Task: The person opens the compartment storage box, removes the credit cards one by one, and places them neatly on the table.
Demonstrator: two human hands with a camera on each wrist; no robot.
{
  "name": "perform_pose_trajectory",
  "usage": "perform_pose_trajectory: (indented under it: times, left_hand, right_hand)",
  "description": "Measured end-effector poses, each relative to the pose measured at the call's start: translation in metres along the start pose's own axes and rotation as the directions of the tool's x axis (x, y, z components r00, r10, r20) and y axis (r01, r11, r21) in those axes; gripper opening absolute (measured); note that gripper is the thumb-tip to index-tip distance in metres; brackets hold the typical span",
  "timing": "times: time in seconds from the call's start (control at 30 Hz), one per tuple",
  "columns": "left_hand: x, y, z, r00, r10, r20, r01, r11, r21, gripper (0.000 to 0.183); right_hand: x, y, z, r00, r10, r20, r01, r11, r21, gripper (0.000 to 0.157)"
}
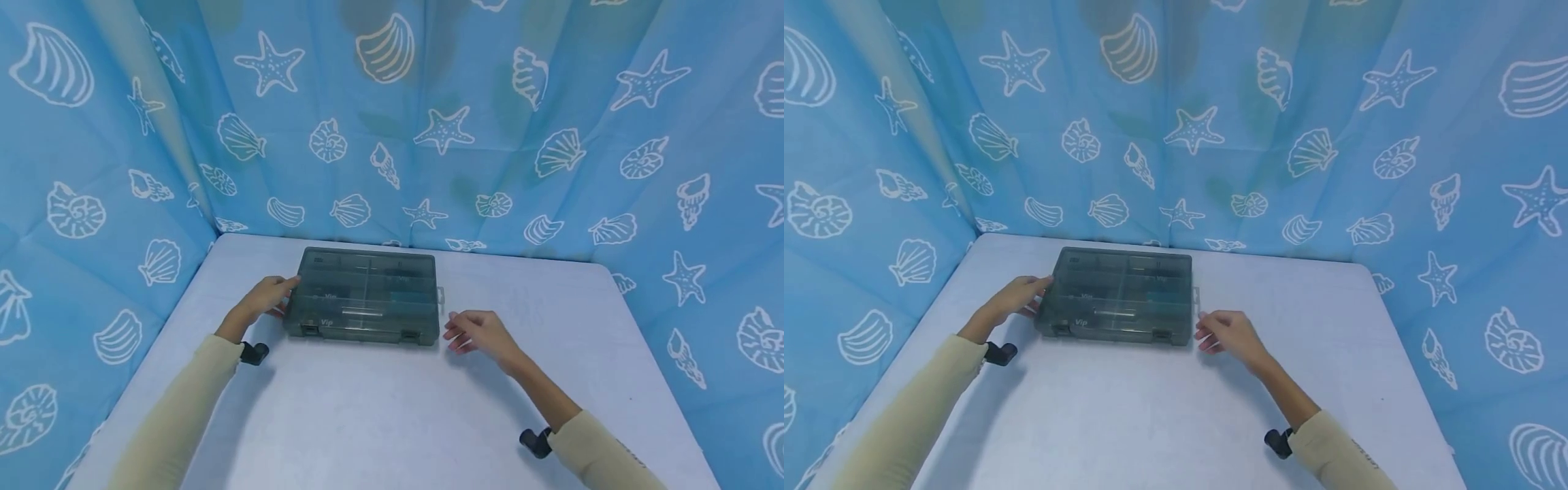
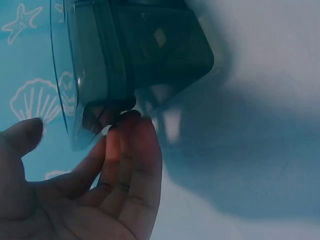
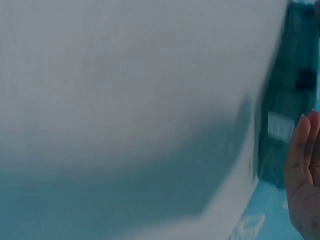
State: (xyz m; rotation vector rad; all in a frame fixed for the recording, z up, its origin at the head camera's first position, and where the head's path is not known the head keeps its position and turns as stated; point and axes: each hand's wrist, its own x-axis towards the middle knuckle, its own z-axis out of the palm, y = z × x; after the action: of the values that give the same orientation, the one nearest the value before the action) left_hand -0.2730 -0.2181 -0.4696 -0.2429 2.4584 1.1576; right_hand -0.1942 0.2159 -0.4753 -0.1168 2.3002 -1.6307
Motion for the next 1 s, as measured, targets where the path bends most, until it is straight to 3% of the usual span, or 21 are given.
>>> perform_pose_trajectory:
  times: [0.17, 0.27, 0.33, 0.53, 0.6, 0.67, 0.83, 1.0]
  left_hand:
    - [0.002, -0.006, 0.003, 1.000, 0.002, -0.010, -0.002, 1.000, -0.001, 0.065]
    - [0.004, -0.010, 0.004, 1.000, -0.003, -0.024, 0.003, 1.000, -0.018, 0.065]
    - [0.004, -0.010, 0.004, 0.999, -0.014, -0.036, 0.013, 0.999, -0.036, 0.064]
    - [0.003, -0.005, 0.005, 0.998, -0.021, -0.065, 0.017, 0.998, -0.061, 0.058]
    - [0.003, -0.003, 0.005, 0.997, -0.025, -0.066, 0.021, 0.998, -0.062, 0.057]
    - [0.003, -0.002, 0.005, 0.998, -0.028, -0.064, 0.024, 0.998, -0.061, 0.058]
    - [0.002, -0.003, 0.001, 0.997, -0.026, -0.066, 0.022, 0.998, -0.057, 0.060]
    - [0.004, -0.005, -0.002, 0.997, -0.042, -0.070, 0.038, 0.998, -0.060, 0.057]
  right_hand:
    - [-0.005, 0.006, 0.038, 0.983, 0.111, 0.144, -0.133, 0.980, 0.148, 0.049]
    - [-0.005, 0.010, 0.051, 0.961, 0.159, 0.227, -0.216, 0.943, 0.254, 0.054]
    - [-0.003, 0.013, 0.058, 0.945, 0.181, 0.271, -0.271, 0.899, 0.345, 0.057]
    - [0.006, 0.020, 0.076, 0.918, 0.237, 0.318, -0.387, 0.713, 0.584, 0.065]
    - [0.008, 0.021, 0.080, 0.914, 0.253, 0.318, -0.401, 0.687, 0.606, 0.066]
    - [0.009, 0.021, 0.083, 0.910, 0.268, 0.316, -0.411, 0.680, 0.607, 0.065]
    - [0.010, 0.018, 0.085, 0.909, 0.277, 0.311, -0.412, 0.704, 0.579, 0.054]
    - [0.013, 0.021, 0.090, 0.900, 0.301, 0.316, -0.434, 0.696, 0.572, 0.041]
